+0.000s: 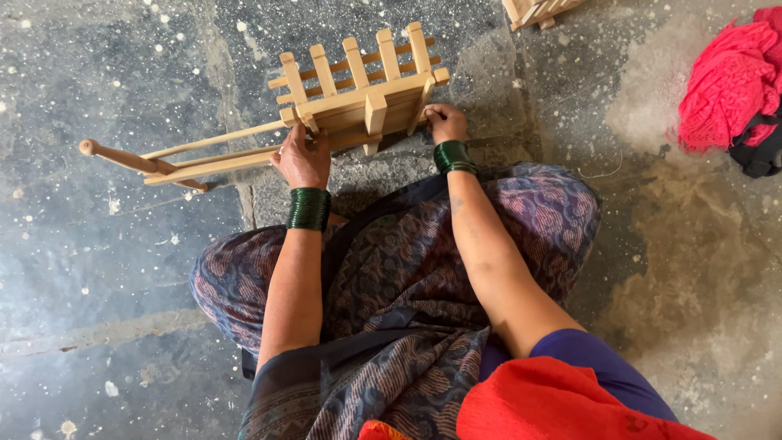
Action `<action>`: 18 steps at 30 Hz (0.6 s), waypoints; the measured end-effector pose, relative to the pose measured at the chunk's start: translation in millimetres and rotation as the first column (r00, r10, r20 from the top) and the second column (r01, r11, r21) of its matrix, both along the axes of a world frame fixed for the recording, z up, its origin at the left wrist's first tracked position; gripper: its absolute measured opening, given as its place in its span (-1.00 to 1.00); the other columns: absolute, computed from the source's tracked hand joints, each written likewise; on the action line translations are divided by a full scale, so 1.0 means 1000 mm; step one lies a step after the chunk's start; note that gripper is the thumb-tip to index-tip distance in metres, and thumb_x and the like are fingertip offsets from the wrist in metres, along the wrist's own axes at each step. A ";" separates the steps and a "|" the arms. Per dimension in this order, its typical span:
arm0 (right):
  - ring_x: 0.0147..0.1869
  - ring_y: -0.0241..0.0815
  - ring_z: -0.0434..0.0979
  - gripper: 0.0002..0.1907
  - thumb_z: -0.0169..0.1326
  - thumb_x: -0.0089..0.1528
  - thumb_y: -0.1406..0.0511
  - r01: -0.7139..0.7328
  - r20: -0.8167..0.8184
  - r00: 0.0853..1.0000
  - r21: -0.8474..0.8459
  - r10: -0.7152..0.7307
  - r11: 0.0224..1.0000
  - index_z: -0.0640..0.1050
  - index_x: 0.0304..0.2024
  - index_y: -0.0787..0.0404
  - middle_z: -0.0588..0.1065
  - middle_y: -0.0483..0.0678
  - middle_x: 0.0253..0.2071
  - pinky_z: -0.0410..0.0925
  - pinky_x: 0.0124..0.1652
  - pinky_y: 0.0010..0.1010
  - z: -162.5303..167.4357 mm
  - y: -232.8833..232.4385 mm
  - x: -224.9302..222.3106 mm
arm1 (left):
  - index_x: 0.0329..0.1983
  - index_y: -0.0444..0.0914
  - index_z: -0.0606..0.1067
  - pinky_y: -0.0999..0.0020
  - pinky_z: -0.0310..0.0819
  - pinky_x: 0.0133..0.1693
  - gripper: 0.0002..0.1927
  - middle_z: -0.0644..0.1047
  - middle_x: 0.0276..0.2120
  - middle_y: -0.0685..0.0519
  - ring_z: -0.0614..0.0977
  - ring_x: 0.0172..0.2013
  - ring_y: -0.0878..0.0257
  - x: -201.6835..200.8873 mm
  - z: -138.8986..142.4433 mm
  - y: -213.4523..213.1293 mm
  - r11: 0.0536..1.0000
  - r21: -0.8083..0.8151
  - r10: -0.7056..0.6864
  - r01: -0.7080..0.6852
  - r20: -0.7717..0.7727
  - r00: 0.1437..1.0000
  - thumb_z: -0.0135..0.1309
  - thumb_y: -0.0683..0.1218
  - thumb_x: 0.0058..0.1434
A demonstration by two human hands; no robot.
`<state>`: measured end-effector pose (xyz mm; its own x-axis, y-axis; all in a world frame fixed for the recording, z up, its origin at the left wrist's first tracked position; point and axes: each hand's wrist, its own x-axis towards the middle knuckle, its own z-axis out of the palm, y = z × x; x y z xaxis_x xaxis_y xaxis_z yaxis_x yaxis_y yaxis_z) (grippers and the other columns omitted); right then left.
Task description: The person sits cross-legged on the floor assembling a small wooden cart-like toy. They fit wooden slats and crossbars into the slotted frame, press the pieces into place, rotate the assembly to work on other sides, and reposition it on the floor as they continue fitting parts by hand.
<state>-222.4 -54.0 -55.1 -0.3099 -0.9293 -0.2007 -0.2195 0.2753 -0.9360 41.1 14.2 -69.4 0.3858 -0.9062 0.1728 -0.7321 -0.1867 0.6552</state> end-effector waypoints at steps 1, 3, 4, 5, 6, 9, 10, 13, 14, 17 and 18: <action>-0.37 -0.14 0.57 -0.96 0.21 0.22 0.42 -0.037 -0.138 0.990 -0.173 0.013 0.984 0.67 -0.31 0.21 0.62 0.01 -0.37 0.43 -0.32 -0.31 0.000 0.001 0.002 | -0.28 -0.17 0.50 0.04 0.14 0.01 -0.77 0.61 -0.37 0.11 0.62 -0.33 0.14 0.000 0.000 0.000 1.000 0.002 0.003 -0.003 0.007 1.000 0.24 0.05 0.24; -0.29 -0.11 0.63 -0.93 0.23 0.15 0.48 -0.174 -0.399 0.916 -0.473 -0.034 0.864 0.63 -0.37 0.23 0.60 0.02 -0.34 0.48 -0.23 -0.33 -0.002 0.004 0.005 | -0.30 -0.17 0.50 0.06 0.15 0.00 -0.75 0.60 -0.37 0.10 0.61 -0.32 0.13 -0.001 0.000 0.000 1.000 0.007 0.007 -0.007 0.021 1.000 0.25 0.06 0.24; -0.28 -0.06 0.61 -0.92 0.24 0.12 0.49 -0.207 -0.479 0.876 -0.468 -0.050 0.859 0.62 -0.39 0.23 0.59 0.04 -0.34 0.47 -0.23 -0.30 -0.003 0.004 0.006 | -0.29 -0.17 0.50 0.06 0.15 0.00 -0.76 0.60 -0.37 0.10 0.61 -0.33 0.14 -0.001 0.000 0.000 1.000 0.003 0.010 -0.010 0.013 1.000 0.24 0.06 0.24; -0.26 -0.01 0.59 -0.91 0.25 0.09 0.49 -0.239 -0.556 0.829 -0.459 -0.066 0.856 0.62 -0.41 0.24 0.58 0.05 -0.35 0.45 -0.22 -0.27 -0.004 0.003 0.007 | -0.28 -0.17 0.50 0.07 0.15 -0.01 -0.77 0.60 -0.36 0.11 0.61 -0.34 0.14 0.000 -0.001 0.000 1.000 0.002 0.013 -0.013 0.005 1.000 0.23 0.05 0.24; -0.25 0.04 0.57 -0.90 0.26 0.07 0.50 -0.270 -0.627 0.775 -0.445 -0.082 0.854 0.62 -0.43 0.24 0.57 0.07 -0.36 0.43 -0.21 -0.24 -0.005 0.003 0.006 | -0.27 -0.16 0.51 0.07 0.15 -0.01 -0.78 0.61 -0.36 0.11 0.61 -0.34 0.15 -0.001 -0.002 0.000 1.000 0.002 0.015 -0.015 -0.002 1.000 0.23 0.05 0.24; -0.32 -0.12 0.63 -0.95 0.27 0.13 0.45 -0.137 -0.373 0.927 -0.443 -0.043 0.886 0.65 -0.36 0.25 0.62 0.02 -0.34 0.47 -0.28 -0.31 -0.007 -0.002 0.001 | -0.27 -0.17 0.51 0.06 0.14 -0.02 -0.78 0.60 -0.37 0.11 0.62 -0.35 0.15 0.000 -0.004 0.000 0.999 -0.051 0.014 -0.013 0.028 1.000 0.23 0.05 0.21; -0.36 -0.16 0.59 -0.98 0.24 0.19 0.43 -0.080 -0.233 0.973 -0.306 0.006 0.949 0.67 -0.32 0.26 0.61 0.01 -0.37 0.44 -0.33 -0.32 -0.008 -0.004 -0.001 | -0.29 -0.17 0.50 0.07 0.14 -0.02 -0.77 0.60 -0.38 0.11 0.62 -0.34 0.15 0.001 -0.004 -0.001 1.000 -0.027 0.012 -0.011 0.028 1.000 0.23 0.05 0.23; -0.48 -0.26 0.50 -0.88 0.15 0.32 0.38 -0.038 0.157 0.987 0.041 0.031 0.998 0.68 -0.24 0.29 0.58 -0.02 -0.46 0.37 -0.45 -0.36 -0.009 -0.007 -0.007 | -0.32 -0.17 0.49 0.09 0.14 -0.02 -0.75 0.60 -0.39 0.10 0.62 -0.32 0.14 0.001 -0.004 -0.001 1.000 0.013 0.010 -0.010 0.031 0.999 0.23 0.06 0.25; -0.49 -0.28 0.50 -0.87 0.13 0.32 0.38 -0.040 0.243 0.970 0.072 0.022 0.997 0.68 -0.23 0.30 0.58 -0.03 -0.47 0.37 -0.47 -0.37 -0.009 -0.006 -0.007 | -0.30 -0.17 0.49 0.10 0.14 -0.03 -0.76 0.60 -0.37 0.10 0.62 -0.32 0.13 0.001 -0.004 -0.002 1.000 0.004 0.012 -0.013 0.036 0.999 0.23 0.06 0.24; -0.47 -0.33 0.54 -0.88 0.13 0.31 0.39 0.003 0.180 0.984 0.077 -0.017 0.997 0.67 -0.24 0.31 0.60 -0.06 -0.44 0.43 -0.45 -0.42 -0.010 -0.003 -0.005 | -0.28 -0.17 0.49 0.10 0.14 -0.05 -0.77 0.61 -0.36 0.09 0.62 -0.31 0.12 0.000 -0.004 -0.002 1.000 -0.012 0.010 -0.010 0.032 0.999 0.22 0.06 0.23; -0.46 -0.35 0.56 -0.89 0.14 0.30 0.39 0.026 0.106 0.994 0.062 -0.032 0.998 0.67 -0.25 0.31 0.61 -0.07 -0.42 0.45 -0.43 -0.44 -0.010 -0.001 -0.003 | -0.28 -0.17 0.49 0.10 0.14 -0.06 -0.77 0.61 -0.36 0.09 0.62 -0.31 0.11 0.000 -0.004 -0.001 1.000 -0.016 0.008 -0.007 0.027 1.000 0.22 0.06 0.23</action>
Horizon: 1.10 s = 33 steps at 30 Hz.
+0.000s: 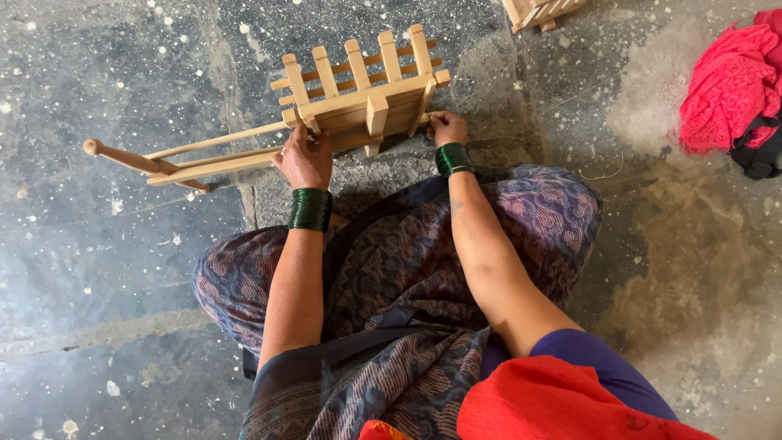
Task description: The person sits cross-legged on the floor assembling a small wooden cart-like toy. They fit wooden slats and crossbars into the slotted frame, press the pieces into place, rotate the assembly to work on other sides, and reposition it on the floor as they continue fitting parts by hand.
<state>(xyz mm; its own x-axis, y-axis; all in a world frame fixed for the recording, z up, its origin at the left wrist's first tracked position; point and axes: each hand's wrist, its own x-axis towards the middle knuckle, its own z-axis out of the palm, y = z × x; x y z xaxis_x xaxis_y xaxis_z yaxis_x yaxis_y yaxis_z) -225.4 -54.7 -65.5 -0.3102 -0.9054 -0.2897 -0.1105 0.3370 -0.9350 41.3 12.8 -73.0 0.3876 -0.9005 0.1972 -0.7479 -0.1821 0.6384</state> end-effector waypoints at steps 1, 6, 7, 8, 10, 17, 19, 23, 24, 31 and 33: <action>-0.46 -0.34 0.55 -0.91 0.16 0.29 0.40 -0.009 -0.054 0.999 -0.063 0.006 0.998 0.67 -0.25 0.31 0.61 -0.06 -0.42 0.43 -0.43 -0.43 0.001 0.003 0.001 | -0.29 -0.17 0.49 0.10 0.14 -0.06 -0.77 0.61 -0.36 0.09 0.62 -0.31 0.11 0.000 0.000 0.000 1.000 -0.003 0.000 0.000 0.002 1.000 0.22 0.05 0.23; -0.36 -0.33 0.62 -0.96 0.21 0.24 0.45 -0.132 -0.305 0.952 -0.382 0.011 0.915 0.67 -0.28 0.31 0.65 -0.05 -0.37 0.47 -0.32 -0.43 0.008 0.008 0.005 | -0.32 -0.16 0.49 0.11 0.14 -0.06 -0.76 0.60 -0.37 0.08 0.62 -0.31 0.11 -0.001 0.000 0.000 1.000 0.006 0.004 -0.004 0.019 1.000 0.23 0.06 0.23; -0.38 -0.33 0.60 -0.95 0.20 0.25 0.44 -0.108 -0.287 0.958 -0.326 0.011 0.939 0.67 -0.28 0.30 0.64 -0.06 -0.39 0.46 -0.35 -0.42 0.009 0.008 0.005 | -0.31 -0.17 0.49 0.10 0.13 -0.05 -0.76 0.60 -0.37 0.09 0.62 -0.32 0.12 -0.001 0.000 -0.001 1.000 0.011 0.004 -0.004 0.011 1.000 0.22 0.07 0.23; -0.41 -0.32 0.57 -0.94 0.20 0.26 0.42 -0.086 -0.267 0.964 -0.268 0.012 0.960 0.67 -0.27 0.29 0.63 -0.06 -0.40 0.44 -0.38 -0.42 0.009 0.007 0.004 | -0.30 -0.17 0.49 0.09 0.13 -0.04 -0.75 0.60 -0.38 0.09 0.61 -0.33 0.13 -0.001 0.001 -0.001 1.000 0.017 0.005 -0.005 0.005 1.000 0.22 0.07 0.23; -0.44 -0.31 0.55 -0.92 0.18 0.28 0.40 -0.061 -0.214 0.977 -0.174 0.023 0.983 0.68 -0.26 0.29 0.62 -0.06 -0.41 0.43 -0.41 -0.41 0.008 0.004 0.004 | -0.30 -0.17 0.49 0.09 0.13 -0.02 -0.75 0.59 -0.39 0.11 0.61 -0.33 0.16 -0.001 0.001 -0.002 0.999 0.050 0.010 -0.010 -0.014 1.000 0.21 0.08 0.24; -0.45 -0.32 0.58 -0.85 0.07 0.34 0.39 -0.059 -0.032 0.998 -0.009 0.059 0.998 0.65 -0.20 0.31 0.61 -0.02 -0.43 0.46 -0.45 -0.42 -0.002 0.002 0.000 | -0.30 -0.18 0.48 0.07 0.13 -0.01 -0.74 0.59 -0.38 0.09 0.62 -0.28 0.14 -0.002 0.000 -0.002 0.999 0.048 0.006 -0.006 0.001 1.000 0.21 0.09 0.26; -0.44 -0.28 0.59 -0.87 0.09 0.33 0.40 -0.058 -0.122 0.991 -0.033 0.054 0.998 0.65 -0.21 0.31 0.61 0.00 -0.42 0.44 -0.43 -0.40 -0.003 0.005 0.001 | -0.30 -0.18 0.49 0.06 0.13 0.01 -0.74 0.59 -0.39 0.08 0.62 -0.27 0.14 -0.002 -0.002 -0.003 0.998 0.056 0.008 -0.009 0.001 1.000 0.20 0.08 0.26; -0.32 -0.14 0.64 -0.95 0.19 0.23 0.43 -0.114 -0.400 0.916 -0.295 -0.015 0.949 0.66 -0.27 0.28 0.63 0.04 -0.36 0.46 -0.29 -0.29 0.004 0.011 0.006 | -0.27 -0.18 0.50 0.02 0.12 0.02 -0.76 0.59 -0.37 0.06 0.63 -0.25 0.11 -0.001 -0.003 -0.002 1.000 0.015 -0.004 0.004 0.006 1.000 0.20 0.07 0.24; -0.27 -0.12 0.66 -0.95 0.22 0.19 0.44 -0.151 -0.453 0.889 -0.419 -0.061 0.896 0.66 -0.29 0.27 0.64 0.04 -0.32 0.48 -0.24 -0.27 0.006 0.011 0.007 | -0.26 -0.19 0.50 0.03 0.12 0.02 -0.75 0.59 -0.36 0.05 0.62 -0.24 0.10 -0.001 -0.003 -0.002 1.000 0.007 -0.008 0.007 0.005 1.000 0.20 0.06 0.25; -0.32 -0.11 0.61 -0.96 0.19 0.23 0.43 -0.185 -0.392 0.919 -0.343 0.039 0.921 0.65 -0.29 0.29 0.60 0.03 -0.36 0.45 -0.26 -0.26 0.006 0.001 0.005 | -0.29 -0.19 0.50 0.03 0.12 0.00 -0.75 0.59 -0.37 0.06 0.62 -0.25 0.11 -0.001 -0.003 -0.002 1.000 0.015 -0.004 0.004 -0.008 1.000 0.20 0.07 0.25; -0.42 -0.14 0.54 -0.90 0.12 0.32 0.42 -0.151 -0.227 0.967 -0.149 0.115 0.977 0.65 -0.24 0.31 0.57 0.02 -0.40 0.40 -0.37 -0.29 0.004 -0.002 0.003 | -0.29 -0.19 0.49 0.05 0.14 -0.01 -0.73 0.58 -0.37 0.05 0.62 -0.25 0.11 -0.001 -0.003 -0.002 1.000 0.012 -0.002 0.002 0.003 1.000 0.20 0.08 0.25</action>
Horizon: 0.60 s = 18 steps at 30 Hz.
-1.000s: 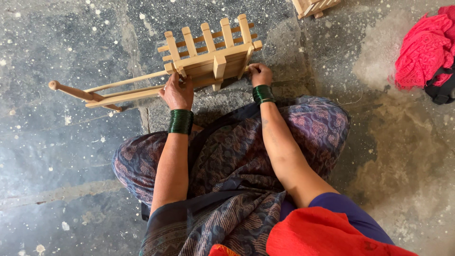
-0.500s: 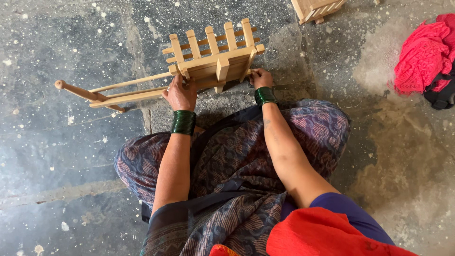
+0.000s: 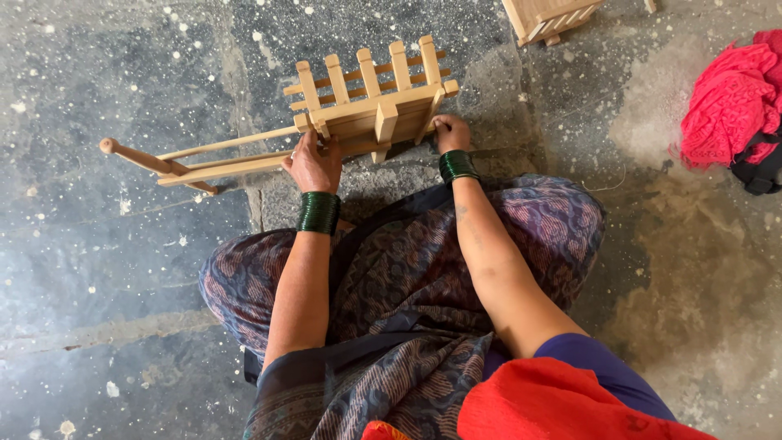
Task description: The person sits cross-legged on the floor assembling a small wooden cart-like toy. They fit wooden slats and crossbars into the slotted frame, press the pieces into place, rotate the assembly to work on other sides, and reposition it on the floor as they continue fitting parts by hand.
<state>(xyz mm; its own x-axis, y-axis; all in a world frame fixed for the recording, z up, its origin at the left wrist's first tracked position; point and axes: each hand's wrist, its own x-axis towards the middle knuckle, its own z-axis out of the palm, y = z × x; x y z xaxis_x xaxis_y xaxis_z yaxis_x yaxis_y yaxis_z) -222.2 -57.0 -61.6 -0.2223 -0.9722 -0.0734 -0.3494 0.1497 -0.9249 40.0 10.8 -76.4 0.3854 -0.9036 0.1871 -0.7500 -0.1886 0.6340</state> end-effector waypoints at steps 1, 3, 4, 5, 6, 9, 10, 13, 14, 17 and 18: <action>-0.42 -0.19 0.54 -0.88 0.10 0.32 0.41 0.016 0.065 0.998 0.032 -0.018 0.999 0.65 -0.23 0.30 0.58 0.00 -0.40 0.42 -0.38 -0.33 -0.001 -0.001 0.000 | -0.29 -0.19 0.49 0.05 0.14 -0.01 -0.73 0.58 -0.37 0.05 0.62 -0.26 0.11 0.000 0.000 -0.001 1.000 0.008 0.005 -0.005 0.003 1.000 0.20 0.08 0.26; -0.41 -0.30 0.56 -0.85 0.07 0.33 0.39 0.041 0.190 0.980 0.104 -0.060 0.994 0.66 -0.19 0.29 0.60 -0.05 -0.39 0.47 -0.41 -0.41 -0.001 -0.001 -0.001 | -0.31 -0.19 0.49 0.03 0.15 0.00 -0.73 0.58 -0.38 0.05 0.62 -0.26 0.11 0.000 0.000 -0.001 1.000 0.028 0.014 -0.014 0.006 1.000 0.21 0.08 0.26; -0.40 -0.31 0.57 -0.84 0.06 0.34 0.39 0.040 0.173 0.983 0.114 -0.059 0.993 0.66 -0.19 0.30 0.60 -0.04 -0.38 0.48 -0.39 -0.42 -0.001 0.000 -0.001 | -0.31 -0.19 0.49 0.02 0.14 0.00 -0.74 0.58 -0.38 0.05 0.62 -0.26 0.11 -0.001 0.000 -0.001 1.000 0.022 0.010 -0.010 0.003 1.000 0.20 0.08 0.26; -0.39 -0.31 0.58 -0.84 0.05 0.35 0.39 0.038 0.157 0.986 0.124 -0.058 0.992 0.65 -0.18 0.30 0.60 -0.04 -0.37 0.49 -0.38 -0.44 0.000 0.002 -0.001 | -0.31 -0.19 0.50 0.01 0.14 0.00 -0.75 0.58 -0.39 0.06 0.62 -0.25 0.11 -0.001 0.000 -0.001 1.000 0.015 0.006 -0.006 0.001 1.000 0.20 0.07 0.25; -0.38 -0.32 0.59 -0.83 0.04 0.36 0.39 0.037 0.141 0.988 0.133 -0.056 0.990 0.65 -0.18 0.31 0.60 -0.03 -0.37 0.50 -0.36 -0.45 0.000 0.003 0.000 | -0.32 -0.19 0.50 0.00 0.14 0.01 -0.76 0.58 -0.39 0.07 0.63 -0.25 0.11 -0.001 0.000 0.000 1.000 0.008 0.003 -0.003 -0.002 1.000 0.20 0.06 0.25; -0.40 -0.28 0.56 -0.86 0.06 0.36 0.40 0.099 0.129 0.984 0.186 -0.124 0.978 0.63 -0.18 0.33 0.60 0.00 -0.36 0.45 -0.40 -0.40 0.000 0.008 0.001 | -0.31 -0.20 0.50 -0.01 0.13 0.02 -0.74 0.58 -0.40 0.06 0.63 -0.26 0.10 -0.001 0.000 0.000 1.000 -0.014 0.002 -0.001 0.021 1.000 0.21 0.07 0.25; -0.39 -0.27 0.57 -0.87 0.07 0.35 0.41 0.098 0.147 0.981 0.184 -0.126 0.978 0.63 -0.17 0.33 0.61 0.00 -0.34 0.47 -0.38 -0.40 0.000 0.009 0.000 | -0.30 -0.19 0.50 0.00 0.13 0.02 -0.75 0.58 -0.39 0.06 0.63 -0.26 0.11 -0.001 0.001 -0.001 1.000 -0.006 0.005 -0.005 0.013 1.000 0.20 0.07 0.25; -0.34 -0.28 0.62 -0.87 0.12 0.30 0.42 0.058 0.151 0.985 0.144 -0.080 0.988 0.66 -0.14 0.29 0.65 0.01 -0.26 0.51 -0.31 -0.43 0.002 0.013 -0.003 | -0.30 -0.19 0.50 0.03 0.14 0.02 -0.76 0.60 -0.36 0.06 0.63 -0.26 0.11 -0.001 0.003 -0.002 1.000 0.006 0.015 -0.015 0.000 1.000 0.18 0.07 0.26; -0.31 -0.29 0.64 -0.85 0.13 0.29 0.42 0.016 0.116 0.993 0.115 -0.030 0.993 0.68 -0.12 0.26 0.67 0.00 -0.23 0.53 -0.28 -0.45 0.002 0.016 -0.006 | -0.30 -0.19 0.51 0.03 0.14 0.01 -0.75 0.60 -0.35 0.05 0.62 -0.26 0.10 -0.002 0.004 -0.002 1.000 0.007 0.022 -0.022 0.000 1.000 0.18 0.07 0.26; -0.20 -0.28 0.63 -0.88 0.21 0.28 0.39 -0.228 -0.199 0.952 0.039 0.231 0.973 0.71 -0.15 0.23 0.68 0.01 -0.15 0.45 -0.18 -0.42 0.005 0.027 -0.016 | -0.31 -0.19 0.51 0.05 0.15 0.01 -0.75 0.60 -0.36 0.05 0.63 -0.26 0.10 -0.003 0.006 -0.002 0.998 0.050 0.023 -0.022 -0.024 0.999 0.17 0.08 0.27; -0.15 -0.27 0.62 -0.90 0.24 0.28 0.37 -0.328 -0.334 0.886 0.037 0.321 0.944 0.71 -0.17 0.23 0.67 0.02 -0.12 0.41 -0.15 -0.40 0.009 0.031 -0.019 | -0.31 -0.19 0.51 0.05 0.15 0.01 -0.74 0.60 -0.37 0.05 0.63 -0.26 0.10 -0.003 0.006 -0.002 0.997 0.073 0.020 -0.017 -0.037 0.999 0.16 0.08 0.28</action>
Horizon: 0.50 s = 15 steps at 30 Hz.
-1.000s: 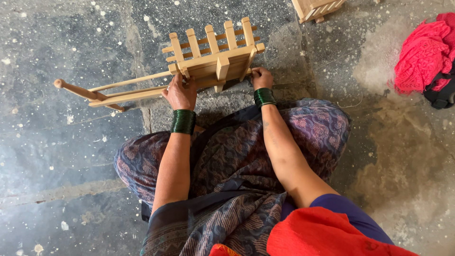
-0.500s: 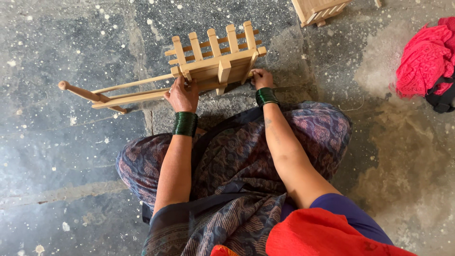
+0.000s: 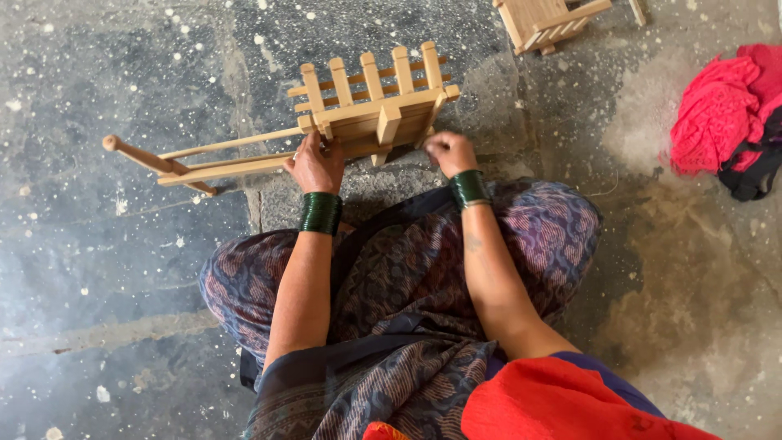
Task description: The person sits cross-legged on the floor assembling a small wooden cart-like toy. They fit wooden slats and crossbars into the slotted frame, press the pieces into place, rotate the assembly to work on other sides, and reposition it on the floor as they continue fitting parts by hand.
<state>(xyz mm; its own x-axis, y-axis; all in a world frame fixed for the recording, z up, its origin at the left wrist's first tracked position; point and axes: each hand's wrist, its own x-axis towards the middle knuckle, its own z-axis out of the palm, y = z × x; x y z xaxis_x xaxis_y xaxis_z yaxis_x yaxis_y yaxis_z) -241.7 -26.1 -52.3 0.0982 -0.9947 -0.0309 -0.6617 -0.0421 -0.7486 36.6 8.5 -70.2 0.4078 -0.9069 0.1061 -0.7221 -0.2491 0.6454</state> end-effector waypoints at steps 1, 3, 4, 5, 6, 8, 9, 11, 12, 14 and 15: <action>-0.20 -0.28 0.63 -0.90 0.21 0.29 0.36 -0.033 0.046 0.999 0.098 0.029 0.995 0.70 -0.16 0.22 0.67 0.00 -0.15 0.45 -0.20 -0.43 0.006 0.003 -0.002 | -0.30 -0.19 0.52 0.05 0.15 0.01 -0.75 0.60 -0.37 0.05 0.63 -0.25 0.10 -0.001 0.000 0.000 1.000 -0.017 0.000 0.000 -0.003 1.000 0.17 0.08 0.27; -0.31 -0.31 0.66 -0.89 0.16 0.31 0.34 -0.109 0.145 0.987 0.288 0.070 0.951 0.67 -0.15 0.19 0.67 -0.02 -0.23 0.54 -0.28 -0.51 0.023 0.007 -0.007 | -0.26 -0.20 0.53 0.04 0.14 0.01 -0.76 0.61 -0.37 0.05 0.64 -0.23 0.10 -0.002 0.001 0.000 0.999 -0.049 -0.001 0.001 -0.009 1.000 0.17 0.07 0.24; -0.31 -0.32 0.65 -0.89 0.16 0.30 0.34 -0.146 0.156 0.982 0.261 0.107 0.954 0.67 -0.15 0.19 0.67 -0.04 -0.24 0.53 -0.28 -0.51 0.034 0.008 -0.008 | -0.25 -0.19 0.53 0.05 0.14 0.01 -0.77 0.62 -0.36 0.05 0.64 -0.23 0.11 -0.002 0.001 0.000 0.999 -0.054 0.006 -0.006 -0.010 1.000 0.16 0.06 0.25; -0.30 -0.33 0.65 -0.89 0.16 0.29 0.35 -0.181 0.167 0.975 0.234 0.144 0.955 0.67 -0.15 0.18 0.67 -0.05 -0.24 0.53 -0.28 -0.51 0.045 0.010 -0.008 | -0.23 -0.19 0.54 0.05 0.15 0.01 -0.78 0.62 -0.34 0.04 0.64 -0.24 0.11 -0.003 0.001 -0.001 0.998 -0.058 0.012 -0.012 -0.011 1.000 0.15 0.05 0.25; -0.30 -0.34 0.64 -0.89 0.16 0.29 0.36 -0.215 0.177 0.968 0.207 0.180 0.955 0.66 -0.15 0.18 0.67 -0.06 -0.25 0.52 -0.29 -0.51 0.057 0.011 -0.007 | -0.21 -0.19 0.55 0.06 0.15 0.01 -0.78 0.63 -0.33 0.04 0.64 -0.24 0.11 -0.003 0.001 -0.001 0.998 -0.061 0.017 -0.017 -0.012 1.000 0.14 0.05 0.25; -0.30 -0.33 0.63 -0.91 0.15 0.32 0.40 -0.215 0.251 0.944 -0.022 0.213 0.976 0.66 -0.18 0.19 0.66 -0.07 -0.25 0.52 -0.29 -0.51 0.079 0.013 0.003 | -0.23 -0.19 0.55 0.06 0.15 -0.02 -0.79 0.63 -0.33 0.03 0.64 -0.22 0.08 -0.003 0.001 -0.001 0.997 -0.071 0.010 -0.010 -0.003 1.000 0.13 0.04 0.26; -0.30 -0.33 0.62 -0.91 0.14 0.34 0.42 -0.204 0.284 0.929 -0.135 0.235 0.970 0.66 -0.19 0.20 0.65 -0.07 -0.24 0.51 -0.29 -0.52 0.088 0.014 0.010 | -0.23 -0.19 0.55 0.06 0.15 -0.03 -0.79 0.63 -0.32 0.02 0.64 -0.21 0.07 -0.004 0.001 0.000 0.997 -0.075 0.005 -0.005 0.001 1.000 0.13 0.04 0.26; -0.25 -0.32 0.63 -0.92 0.17 0.32 0.45 -0.108 0.296 0.931 -0.340 0.215 0.934 0.65 -0.17 0.22 0.63 -0.07 -0.21 0.53 -0.25 -0.51 0.101 0.012 0.028 | -0.23 -0.20 0.55 0.05 0.15 -0.02 -0.79 0.63 -0.32 0.02 0.64 -0.22 0.07 -0.004 0.002 0.000 0.997 -0.073 -0.001 0.000 -0.010 1.000 0.12 0.03 0.25; -0.22 -0.31 0.64 -0.91 0.19 0.31 0.47 -0.057 0.304 0.930 -0.436 0.207 0.898 0.64 -0.15 0.23 0.62 -0.07 -0.19 0.53 -0.22 -0.51 0.104 0.011 0.037 | -0.22 -0.20 0.55 0.05 0.15 -0.02 -0.79 0.63 -0.32 0.01 0.64 -0.23 0.07 -0.004 0.003 0.000 0.997 -0.071 -0.004 0.003 -0.013 1.000 0.11 0.02 0.25; -0.20 -0.28 0.64 -0.91 0.21 0.29 0.46 -0.060 0.193 0.961 -0.551 0.197 0.832 0.65 -0.17 0.23 0.62 -0.07 -0.17 0.54 -0.22 -0.49 0.108 0.008 0.053 | -0.25 -0.19 0.54 0.05 0.15 0.00 -0.79 0.63 -0.32 0.03 0.65 -0.22 0.08 -0.004 0.004 0.001 0.998 -0.057 0.002 -0.002 -0.015 1.000 0.13 0.04 0.26; -0.19 -0.26 0.64 -0.92 0.22 0.28 0.46 -0.067 0.138 0.973 -0.605 0.187 0.793 0.65 -0.18 0.22 0.62 -0.07 -0.16 0.54 -0.22 -0.48 0.108 0.005 0.057 | -0.26 -0.19 0.54 0.05 0.15 0.01 -0.78 0.63 -0.32 0.04 0.65 -0.22 0.09 -0.004 0.005 0.000 0.999 -0.051 0.005 -0.005 -0.015 1.000 0.13 0.05 0.26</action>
